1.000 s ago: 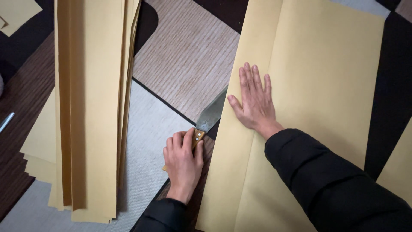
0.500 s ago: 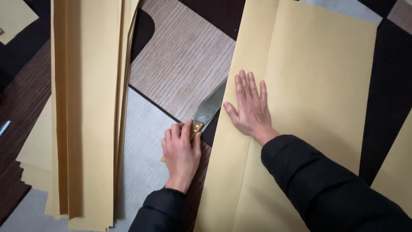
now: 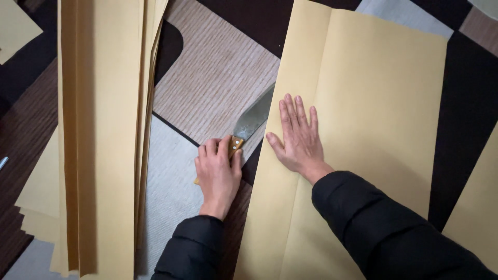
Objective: Folding and cutting large sheets of paper into strips using a knife
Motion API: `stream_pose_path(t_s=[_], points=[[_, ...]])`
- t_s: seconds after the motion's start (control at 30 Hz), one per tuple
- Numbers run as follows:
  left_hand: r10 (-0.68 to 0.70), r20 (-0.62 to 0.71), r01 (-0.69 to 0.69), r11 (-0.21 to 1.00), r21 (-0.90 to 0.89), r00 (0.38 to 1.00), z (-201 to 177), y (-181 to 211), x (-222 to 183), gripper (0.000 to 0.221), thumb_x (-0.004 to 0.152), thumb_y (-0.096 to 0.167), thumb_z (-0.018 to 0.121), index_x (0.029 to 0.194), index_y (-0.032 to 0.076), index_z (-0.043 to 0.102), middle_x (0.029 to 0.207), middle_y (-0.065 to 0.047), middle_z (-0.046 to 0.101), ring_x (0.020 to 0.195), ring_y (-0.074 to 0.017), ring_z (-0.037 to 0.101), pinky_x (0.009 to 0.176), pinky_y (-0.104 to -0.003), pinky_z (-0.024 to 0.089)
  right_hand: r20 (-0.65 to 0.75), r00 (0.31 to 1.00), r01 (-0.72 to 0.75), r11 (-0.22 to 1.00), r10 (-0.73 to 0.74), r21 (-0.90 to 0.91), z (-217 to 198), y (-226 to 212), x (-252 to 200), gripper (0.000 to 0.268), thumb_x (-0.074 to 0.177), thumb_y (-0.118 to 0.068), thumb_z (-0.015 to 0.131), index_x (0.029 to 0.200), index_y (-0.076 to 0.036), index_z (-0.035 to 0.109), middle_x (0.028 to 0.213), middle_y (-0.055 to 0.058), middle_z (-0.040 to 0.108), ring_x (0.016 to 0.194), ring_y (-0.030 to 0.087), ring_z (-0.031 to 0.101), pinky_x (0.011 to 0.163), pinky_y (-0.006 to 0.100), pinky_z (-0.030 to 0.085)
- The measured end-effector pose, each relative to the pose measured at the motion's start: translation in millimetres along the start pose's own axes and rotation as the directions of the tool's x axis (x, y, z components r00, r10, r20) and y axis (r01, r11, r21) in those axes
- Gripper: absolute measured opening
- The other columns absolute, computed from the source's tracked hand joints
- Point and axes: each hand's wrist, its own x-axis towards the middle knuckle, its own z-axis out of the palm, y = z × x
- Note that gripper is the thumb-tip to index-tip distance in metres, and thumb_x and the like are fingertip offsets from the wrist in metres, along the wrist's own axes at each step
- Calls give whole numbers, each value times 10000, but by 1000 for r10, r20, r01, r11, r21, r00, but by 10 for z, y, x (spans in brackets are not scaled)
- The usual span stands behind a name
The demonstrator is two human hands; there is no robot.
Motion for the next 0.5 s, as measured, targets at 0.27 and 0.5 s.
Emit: stream_pose_path(t_s=[0.27,0.5], points=[[18,-4,-18,1000,-13,1000,55,-27,30,487,919,349,878,1361,177,768,1161,-48,649,1112,-325,640,880,-477,547,-13,1000,8,1000,-8,-8,9,-13,-4,943,1139,-659,363,1836,-45,202,1920,215,177,1774,433,109,1383,706,43],[65,-1,-65,997,-50,998,-36,60,-109,474,924,300,875,1354,127,776,1175,-78,666,1095,-327,649,901,-449,538,23,1000,1,1000,-1,-12,-11,-19,-14,953,1139,-674,332,1836,-40,197,1928,211,145,1777,439,76,1385,709,28]])
